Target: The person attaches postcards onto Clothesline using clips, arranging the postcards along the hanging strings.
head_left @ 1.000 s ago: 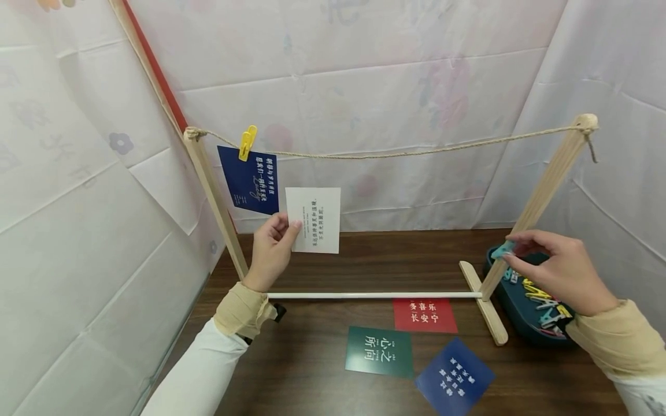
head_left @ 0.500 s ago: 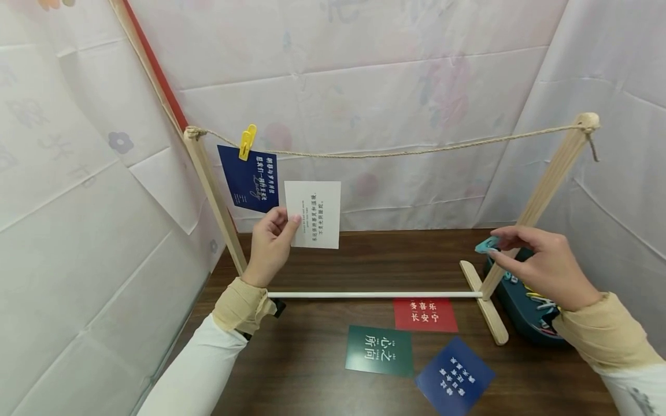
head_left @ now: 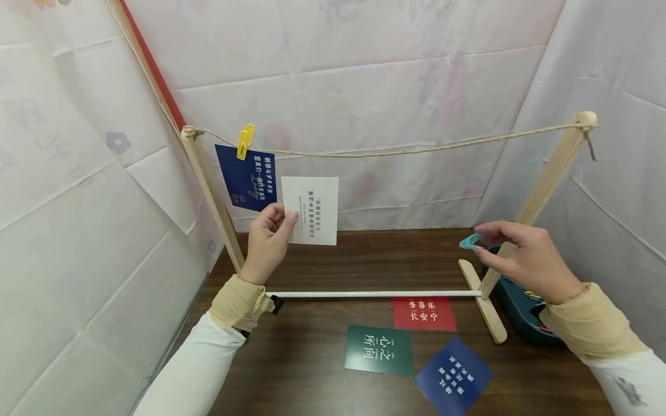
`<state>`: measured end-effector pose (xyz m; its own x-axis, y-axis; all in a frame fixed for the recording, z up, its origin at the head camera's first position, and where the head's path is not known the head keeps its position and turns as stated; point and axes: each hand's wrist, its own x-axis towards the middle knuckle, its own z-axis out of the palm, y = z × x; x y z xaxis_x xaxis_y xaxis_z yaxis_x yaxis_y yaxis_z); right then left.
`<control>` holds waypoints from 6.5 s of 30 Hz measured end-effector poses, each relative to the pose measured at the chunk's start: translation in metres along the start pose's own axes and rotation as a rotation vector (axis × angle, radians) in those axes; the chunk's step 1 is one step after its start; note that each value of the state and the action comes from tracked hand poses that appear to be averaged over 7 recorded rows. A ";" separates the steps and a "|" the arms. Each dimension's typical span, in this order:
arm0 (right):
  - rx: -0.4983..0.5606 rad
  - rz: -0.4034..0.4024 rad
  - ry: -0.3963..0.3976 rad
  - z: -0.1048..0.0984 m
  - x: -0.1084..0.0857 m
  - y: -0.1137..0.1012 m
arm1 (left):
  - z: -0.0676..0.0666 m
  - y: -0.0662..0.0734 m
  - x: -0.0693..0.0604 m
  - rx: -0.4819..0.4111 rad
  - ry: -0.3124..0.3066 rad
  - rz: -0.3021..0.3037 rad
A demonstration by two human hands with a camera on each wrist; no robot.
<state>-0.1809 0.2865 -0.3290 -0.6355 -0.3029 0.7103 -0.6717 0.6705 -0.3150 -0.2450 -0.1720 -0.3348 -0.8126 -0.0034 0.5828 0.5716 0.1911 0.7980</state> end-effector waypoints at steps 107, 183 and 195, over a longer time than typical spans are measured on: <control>0.161 -0.343 0.074 0.055 0.164 -0.109 | 0.002 0.014 0.014 -0.006 0.016 0.036; 0.152 -0.114 -0.193 0.082 0.245 -0.157 | 0.002 0.015 0.013 -0.006 0.006 0.048; 0.169 -0.054 -0.286 0.082 0.248 -0.162 | -0.001 0.016 0.012 -0.025 0.018 0.057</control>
<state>-0.2610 0.0472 -0.1535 -0.6620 -0.5291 0.5309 -0.7460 0.5333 -0.3987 -0.2460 -0.1704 -0.3150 -0.7763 -0.0112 0.6303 0.6200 0.1666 0.7667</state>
